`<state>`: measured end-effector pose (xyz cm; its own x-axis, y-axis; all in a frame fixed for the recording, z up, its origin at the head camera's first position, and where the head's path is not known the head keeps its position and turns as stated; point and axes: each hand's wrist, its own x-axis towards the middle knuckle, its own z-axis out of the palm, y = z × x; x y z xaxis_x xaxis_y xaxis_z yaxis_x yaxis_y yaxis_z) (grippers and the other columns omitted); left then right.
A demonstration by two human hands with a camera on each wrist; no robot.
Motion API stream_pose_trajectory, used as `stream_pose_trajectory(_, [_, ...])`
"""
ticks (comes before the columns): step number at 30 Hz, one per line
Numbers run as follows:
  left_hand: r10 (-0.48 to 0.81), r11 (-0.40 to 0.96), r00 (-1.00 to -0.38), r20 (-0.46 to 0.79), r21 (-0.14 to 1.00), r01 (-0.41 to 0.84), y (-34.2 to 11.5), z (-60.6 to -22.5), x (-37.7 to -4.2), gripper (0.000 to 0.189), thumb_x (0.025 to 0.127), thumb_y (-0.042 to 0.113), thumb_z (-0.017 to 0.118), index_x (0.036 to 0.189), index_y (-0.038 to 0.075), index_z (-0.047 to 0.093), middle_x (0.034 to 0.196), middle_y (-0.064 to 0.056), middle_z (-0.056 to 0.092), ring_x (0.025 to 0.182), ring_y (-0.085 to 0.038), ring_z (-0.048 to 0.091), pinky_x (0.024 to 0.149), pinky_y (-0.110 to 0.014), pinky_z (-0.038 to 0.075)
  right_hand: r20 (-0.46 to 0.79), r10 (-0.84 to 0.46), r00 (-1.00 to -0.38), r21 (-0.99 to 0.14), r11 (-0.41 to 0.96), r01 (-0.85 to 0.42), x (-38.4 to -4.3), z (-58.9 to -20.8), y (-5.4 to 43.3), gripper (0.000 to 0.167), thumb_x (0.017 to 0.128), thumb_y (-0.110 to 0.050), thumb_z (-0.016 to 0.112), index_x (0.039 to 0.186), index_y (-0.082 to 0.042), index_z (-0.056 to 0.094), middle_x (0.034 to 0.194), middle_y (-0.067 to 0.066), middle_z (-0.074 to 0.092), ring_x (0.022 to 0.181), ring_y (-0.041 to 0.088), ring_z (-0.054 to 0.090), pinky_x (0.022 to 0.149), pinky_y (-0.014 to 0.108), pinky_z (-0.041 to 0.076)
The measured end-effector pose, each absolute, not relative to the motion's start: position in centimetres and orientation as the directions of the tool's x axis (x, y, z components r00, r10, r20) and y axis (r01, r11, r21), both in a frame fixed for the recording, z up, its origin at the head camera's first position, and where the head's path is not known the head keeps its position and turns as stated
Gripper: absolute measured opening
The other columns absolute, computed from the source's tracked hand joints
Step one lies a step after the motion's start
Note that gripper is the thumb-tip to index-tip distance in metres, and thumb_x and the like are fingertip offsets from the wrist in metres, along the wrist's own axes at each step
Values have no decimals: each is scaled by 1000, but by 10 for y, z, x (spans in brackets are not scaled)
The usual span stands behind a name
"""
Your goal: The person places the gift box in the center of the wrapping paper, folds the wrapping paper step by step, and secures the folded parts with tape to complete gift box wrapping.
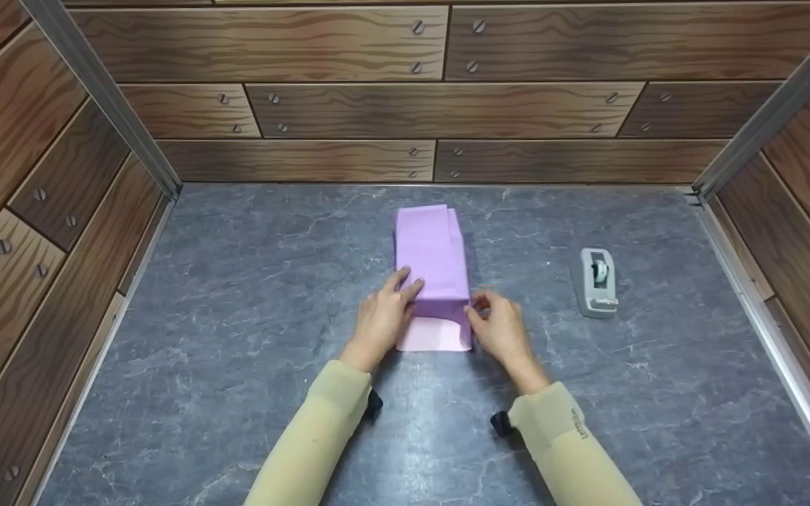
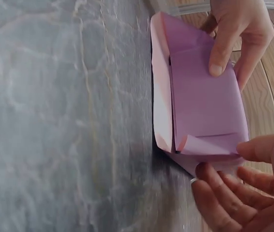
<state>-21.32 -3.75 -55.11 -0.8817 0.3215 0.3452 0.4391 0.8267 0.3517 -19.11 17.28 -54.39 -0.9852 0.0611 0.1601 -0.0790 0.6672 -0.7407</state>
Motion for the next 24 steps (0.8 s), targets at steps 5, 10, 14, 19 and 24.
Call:
stream_pose_trajectory(5, [313,828,-893,323,368,424,-37,-550,-212,42,91,17,71,133,20,64,142,-10,52,94,-35,68,78,-47,55,147,85,-985,-708,704,-45,-189,-544,170,13,89,-13,69,93,0,69,81,9,69,72,23,66,66,42,54])
stream_pose_trajectory(10, [312,829,-895,319,368,421,-36,-550,-212,42,91,17,71,133,20,64,142,-10,52,95,-36,68,78,-47,55,137,105,-985,-677,736,-15,-189,-545,169,14,90,-16,69,89,-3,70,78,7,69,70,22,65,64,41,53])
stream_pose_trajectory(14, [309,832,-897,315,368,416,-36,-550,-213,43,91,16,71,133,20,64,142,-10,52,95,-36,68,78,-47,55,152,128,-980,-666,746,-6,-189,-546,168,12,88,-17,70,85,-5,71,77,6,69,69,22,65,63,40,52])
stream_pose_trajectory(19, [305,831,-906,292,383,403,-35,-548,-213,43,91,16,70,133,20,64,142,-10,51,100,-36,67,81,-48,55,212,156,-965,-678,734,-31,-191,-547,166,9,86,-14,70,84,-5,69,73,5,67,66,21,63,60,40,51])
stream_pose_trajectory(24, [306,828,-907,288,389,403,-35,-548,-213,42,91,16,71,133,20,64,142,-10,51,102,-37,66,82,-48,54,249,163,-955,-667,744,-47,-191,-549,166,8,85,-11,69,79,-8,66,70,3,65,63,21,61,57,40,49])
